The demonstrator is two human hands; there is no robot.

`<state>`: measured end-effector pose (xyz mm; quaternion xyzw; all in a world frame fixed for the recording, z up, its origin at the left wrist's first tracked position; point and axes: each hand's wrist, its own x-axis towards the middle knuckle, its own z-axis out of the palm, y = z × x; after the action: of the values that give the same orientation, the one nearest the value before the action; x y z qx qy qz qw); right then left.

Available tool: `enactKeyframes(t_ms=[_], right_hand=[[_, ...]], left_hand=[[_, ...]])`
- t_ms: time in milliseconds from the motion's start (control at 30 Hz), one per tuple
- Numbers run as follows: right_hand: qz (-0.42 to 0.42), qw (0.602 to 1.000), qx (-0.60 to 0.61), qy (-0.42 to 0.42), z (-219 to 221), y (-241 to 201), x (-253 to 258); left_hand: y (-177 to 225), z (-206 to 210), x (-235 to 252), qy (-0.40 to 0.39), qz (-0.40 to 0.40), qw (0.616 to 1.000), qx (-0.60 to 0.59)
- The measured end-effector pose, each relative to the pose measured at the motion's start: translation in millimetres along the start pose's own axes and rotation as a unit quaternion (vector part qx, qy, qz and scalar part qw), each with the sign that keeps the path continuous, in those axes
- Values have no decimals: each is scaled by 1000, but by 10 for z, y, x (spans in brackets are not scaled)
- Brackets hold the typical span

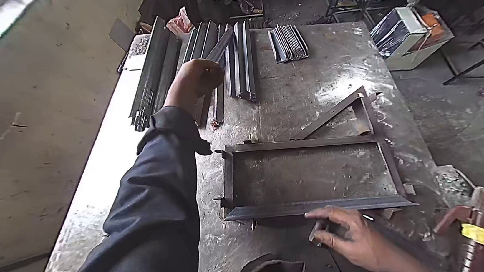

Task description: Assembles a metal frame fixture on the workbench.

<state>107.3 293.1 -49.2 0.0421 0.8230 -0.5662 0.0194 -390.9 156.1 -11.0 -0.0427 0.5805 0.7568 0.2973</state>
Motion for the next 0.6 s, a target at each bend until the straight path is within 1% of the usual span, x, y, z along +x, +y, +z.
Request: enactKeyframes(t_ms=[67,133,167,233,300,333,367,400,433,467,500,533,600], right_hand=[[25,999,26,21,-147,-141,99],[53,996,65,43,-272,-278,265],[62,993,87,53,-315,-325,367],[75,987,129,67,-338,-386,547],[48,981,146,117,-304,-425,689],[7,981,95,168,-271,-451,735],[-55,971,-31,232,-268,-475,752],[-129,930,-189,289,-309,-509,736],[-199,868,-319,325,-403,-534,692],[-251,814,-405,332,-535,-556,624],[-279,776,-463,324,-682,-553,555],[-287,757,-500,308,-831,-495,489],[-299,742,-526,289,-1124,-283,326]], left_hand=[[53,90,-400,-11,26,998,-60],[-40,134,-929,-28,50,993,-104],[-138,148,-1203,-61,63,989,-118],[-429,142,-1736,-170,94,975,-111],[-780,157,-2246,-240,114,960,-84],[-940,169,-2448,-290,113,946,-93],[-1064,209,-2634,-338,99,929,-118],[-1153,251,-2808,-375,74,911,-152],[-1205,296,-2971,-400,45,897,-184],[-1227,332,-3118,-421,19,886,-193],[-1225,354,-3239,-443,4,879,-177],[-1213,371,-3342,-463,-4,875,-142],[-1175,441,-3510,-488,-24,868,-88]])
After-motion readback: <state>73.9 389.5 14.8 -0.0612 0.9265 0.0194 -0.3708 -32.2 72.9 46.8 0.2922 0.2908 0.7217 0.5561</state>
